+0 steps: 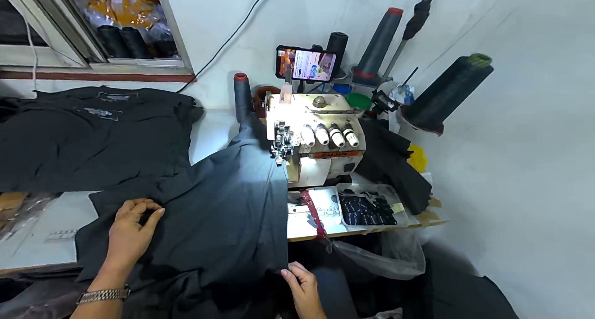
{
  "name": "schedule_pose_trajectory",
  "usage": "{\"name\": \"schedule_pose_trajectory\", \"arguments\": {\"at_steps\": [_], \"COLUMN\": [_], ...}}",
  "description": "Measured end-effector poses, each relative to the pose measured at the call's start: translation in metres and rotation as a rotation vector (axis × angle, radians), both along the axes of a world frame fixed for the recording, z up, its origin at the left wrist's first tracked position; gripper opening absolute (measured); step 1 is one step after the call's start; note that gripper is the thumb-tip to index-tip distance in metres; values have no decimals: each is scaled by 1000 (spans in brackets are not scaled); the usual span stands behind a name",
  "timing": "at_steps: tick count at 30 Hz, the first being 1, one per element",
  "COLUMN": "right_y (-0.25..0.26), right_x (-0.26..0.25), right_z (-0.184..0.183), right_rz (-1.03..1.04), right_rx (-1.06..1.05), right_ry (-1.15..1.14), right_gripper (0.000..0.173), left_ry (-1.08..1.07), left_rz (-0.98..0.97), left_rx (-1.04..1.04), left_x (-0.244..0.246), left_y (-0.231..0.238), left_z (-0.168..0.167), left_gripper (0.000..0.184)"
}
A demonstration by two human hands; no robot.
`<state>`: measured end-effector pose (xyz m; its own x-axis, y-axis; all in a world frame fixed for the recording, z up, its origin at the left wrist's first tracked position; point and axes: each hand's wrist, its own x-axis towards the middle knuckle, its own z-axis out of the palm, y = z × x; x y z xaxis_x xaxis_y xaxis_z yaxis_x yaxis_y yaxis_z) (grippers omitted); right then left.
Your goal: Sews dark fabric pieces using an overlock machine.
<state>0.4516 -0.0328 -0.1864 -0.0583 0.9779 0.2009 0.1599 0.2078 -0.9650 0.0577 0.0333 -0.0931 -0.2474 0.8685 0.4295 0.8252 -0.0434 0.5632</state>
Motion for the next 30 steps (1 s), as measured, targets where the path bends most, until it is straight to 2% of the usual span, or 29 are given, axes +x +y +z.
{"name": "schedule_pose_trajectory", "arguments": {"at_steps": [3, 7, 10, 12, 16, 18, 23, 26, 28, 30], "right_y": [-11, -27, -32, -32, -30, -30, -27, -25, -25, -24], "right_x": [2, 5, 5, 5, 4, 4, 5, 3, 4, 10], "right_z": [12, 25, 24, 24, 24, 24, 23, 25, 30, 37], "right_rz": [-121, -244, -265, -248, -248, -267, -304, -305, -243, -116], "right_rx": [-31, 90, 149, 155, 144, 126, 76, -32, -178, -282], "right_ry": [23, -27, -37, -42, -51, -61, -66, 16, 97, 155], "right_gripper": [15, 10, 10, 11, 11, 14, 18, 19, 14, 25], "left_ry": [-12, 38, 120, 177, 377, 408, 345, 325, 262, 85], "left_rz": [1, 47, -96, -159, -153, -137, 26, 91, 66, -76], "left_rx": [-7, -52, -251, -407, -234, -182, -170, -180, -159, -201], "left_x": [2, 24, 50, 71, 93, 92, 70, 68, 74, 81], "left_y": [0, -14, -33, -40, -47, -47, -40, -35, -36, -45], "left_z": [1, 25, 50, 52, 27, 22, 35, 42, 47, 53], "left_gripper": [18, 25, 18, 19, 11, 9, 7, 6, 6, 14]}}
